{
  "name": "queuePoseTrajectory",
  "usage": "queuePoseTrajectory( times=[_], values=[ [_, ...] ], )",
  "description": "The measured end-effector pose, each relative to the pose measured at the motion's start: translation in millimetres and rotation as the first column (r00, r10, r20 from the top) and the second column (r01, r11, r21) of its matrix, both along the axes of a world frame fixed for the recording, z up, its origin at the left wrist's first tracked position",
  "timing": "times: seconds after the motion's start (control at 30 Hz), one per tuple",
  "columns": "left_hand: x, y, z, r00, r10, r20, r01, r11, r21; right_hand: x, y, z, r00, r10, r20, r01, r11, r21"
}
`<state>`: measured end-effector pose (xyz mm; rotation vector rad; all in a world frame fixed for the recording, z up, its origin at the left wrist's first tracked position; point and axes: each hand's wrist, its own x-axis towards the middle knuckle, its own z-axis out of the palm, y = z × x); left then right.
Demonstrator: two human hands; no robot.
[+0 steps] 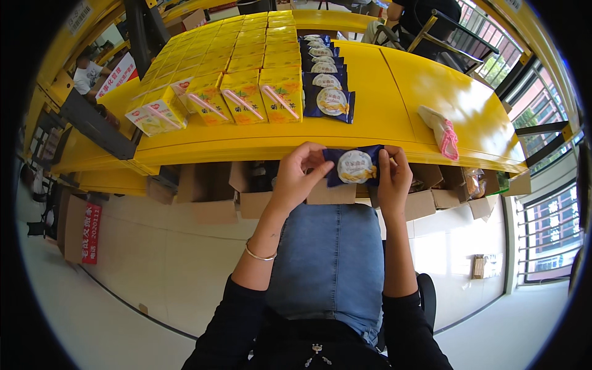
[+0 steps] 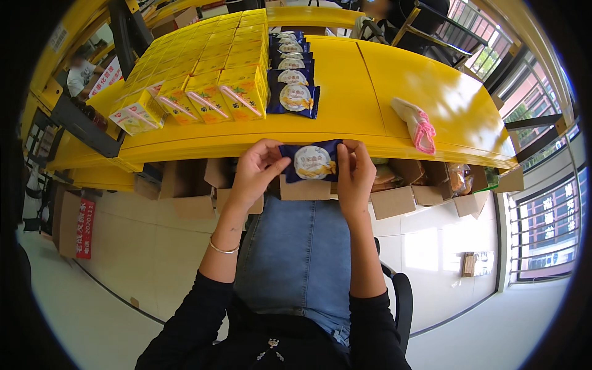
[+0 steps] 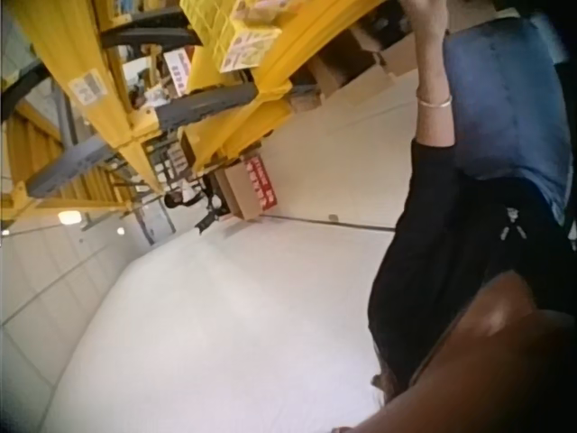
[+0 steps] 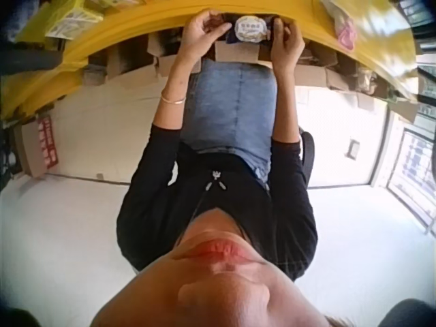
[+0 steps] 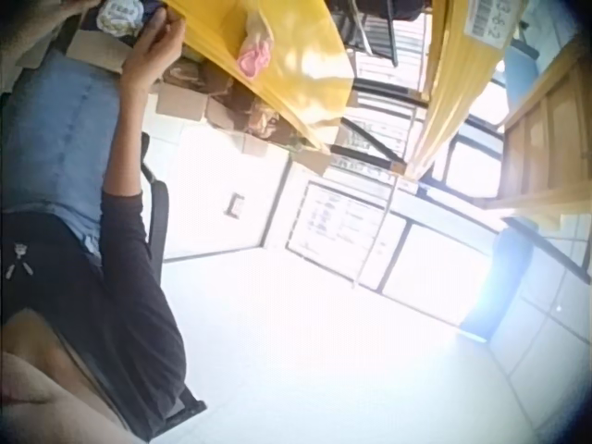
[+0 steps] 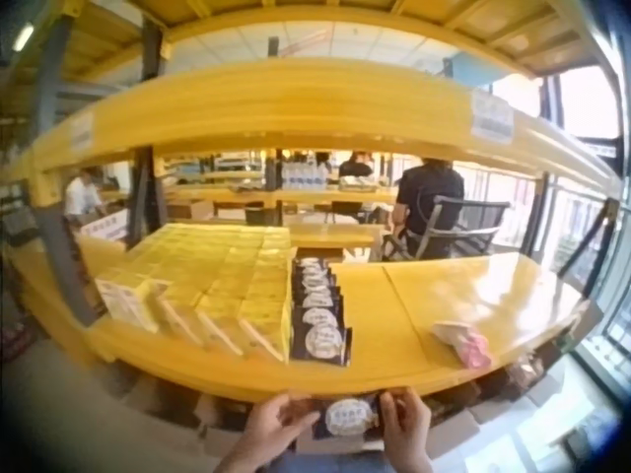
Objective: The person wipes the surface of small blue snack packages with a pink cloth on a yellow table. They handle the packages one at a time, wiping each and placing them in a neat row. The person also briefly handles a small yellow box.
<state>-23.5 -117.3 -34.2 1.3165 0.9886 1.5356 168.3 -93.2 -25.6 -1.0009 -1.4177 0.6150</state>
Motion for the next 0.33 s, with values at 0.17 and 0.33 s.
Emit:
queuePoseTrajectory(
  times=[0.17, 0.33],
  values=[
    [-17, 16, 11, 0.933, 0.315, -0.176, -0.292, 0.946, 0.143, 0, 10, 4, 0.976, 0.215, 0.043, -0.210, 0.973, -0.090],
    [-16, 34, 35, 0.778, 0.557, -0.289, -0.463, 0.820, 0.336, -14, 45, 25, 0.977, 0.128, 0.173, -0.138, 0.989, 0.048]
  ],
)
